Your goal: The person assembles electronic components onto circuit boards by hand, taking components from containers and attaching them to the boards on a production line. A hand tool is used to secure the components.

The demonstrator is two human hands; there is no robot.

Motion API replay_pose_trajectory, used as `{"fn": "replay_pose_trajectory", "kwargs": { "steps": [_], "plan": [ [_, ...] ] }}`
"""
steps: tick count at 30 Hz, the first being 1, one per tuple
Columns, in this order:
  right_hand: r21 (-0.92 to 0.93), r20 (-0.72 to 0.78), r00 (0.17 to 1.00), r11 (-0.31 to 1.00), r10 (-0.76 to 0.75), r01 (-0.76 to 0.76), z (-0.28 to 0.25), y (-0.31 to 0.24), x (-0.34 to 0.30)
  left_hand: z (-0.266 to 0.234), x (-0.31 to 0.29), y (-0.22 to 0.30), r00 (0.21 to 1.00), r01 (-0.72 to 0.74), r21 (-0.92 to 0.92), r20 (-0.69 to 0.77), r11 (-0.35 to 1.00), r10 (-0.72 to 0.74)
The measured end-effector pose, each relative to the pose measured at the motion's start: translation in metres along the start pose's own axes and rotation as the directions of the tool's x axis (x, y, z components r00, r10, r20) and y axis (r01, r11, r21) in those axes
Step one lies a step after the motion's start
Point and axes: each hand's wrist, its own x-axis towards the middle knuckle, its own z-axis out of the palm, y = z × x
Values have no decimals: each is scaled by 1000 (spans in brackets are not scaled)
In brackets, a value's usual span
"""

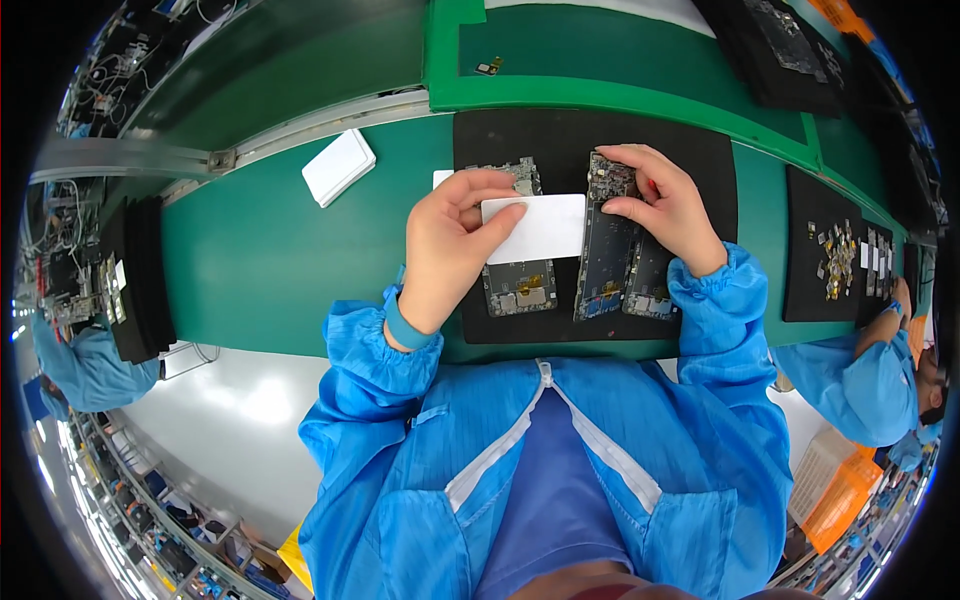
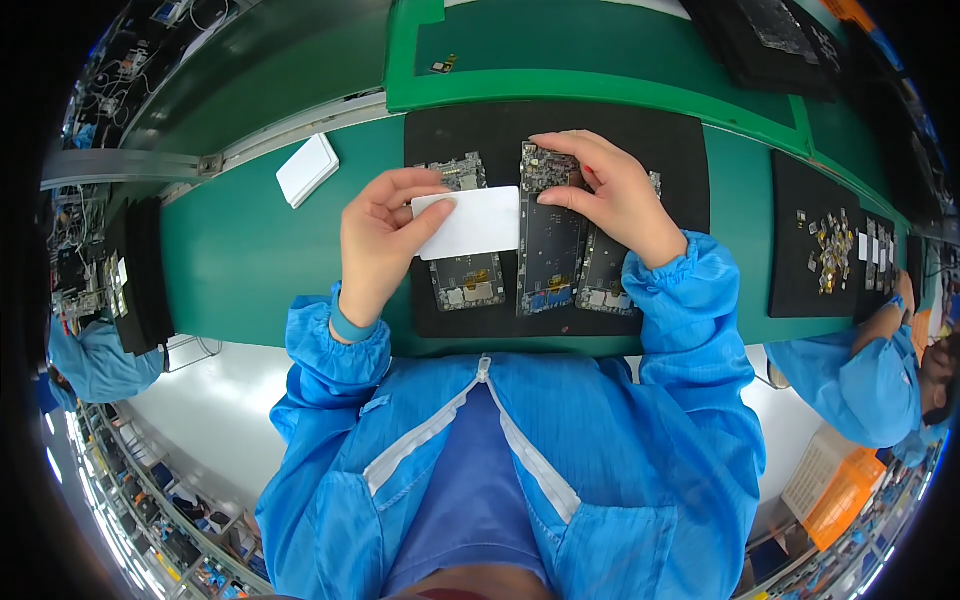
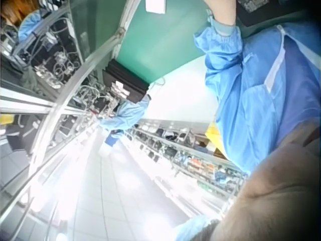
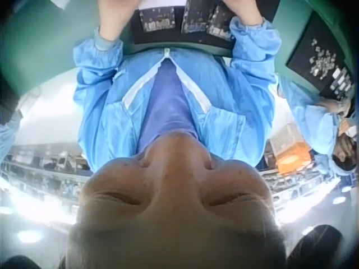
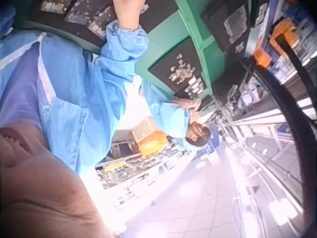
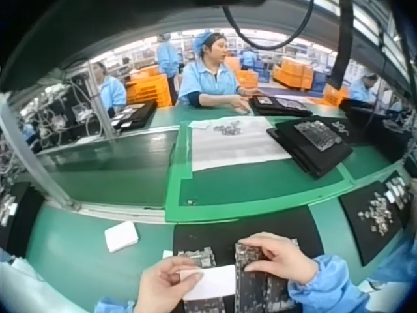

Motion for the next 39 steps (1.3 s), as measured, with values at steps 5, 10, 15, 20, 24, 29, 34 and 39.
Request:
{"fn": "replay_pose_trajectory", "kwargs": {
  "steps": [5, 10, 15, 20, 24, 29, 34, 39],
  "plan": [
    [-54, -1, 1000, 998, -30, 30, 4, -9, 0, 13, -5, 5, 1000, 2, -5, 9, 1000, -2],
    [-129, 46, 998, 991, -34, 39, 11, -9, 7, 26, -3, -31, 995, -95, 75, -17, 993, 96],
    [-318, 100, 992, 947, 83, -48, 11, -8, 7, -50, 33, -16, 703, -335, 669, -292, 664, 649],
    [-382, -49, 998, 923, 31, -47, 5, -23, -1, -168, 53, -75, 726, 329, 802, -552, 498, 410],
    [-417, -139, 982, 892, 127, -175, -25, -5, -26, -193, 56, -87, 774, 340, 718, -581, 607, 254],
    [-404, -128, 982, 897, 140, -180, -40, 11, -45, -189, 62, -95, 653, 125, 878, -423, 461, 628],
    [-257, -95, 990, 958, 106, -127, -45, 28, -41, -157, 47, -51, 816, -233, 149, -508, 961, 277],
    [72, -97, 947, 951, 307, -301, -55, 29, -53, -15, 11, 13, 999, -4, -30, -41, 1000, 3]
  ]
}}
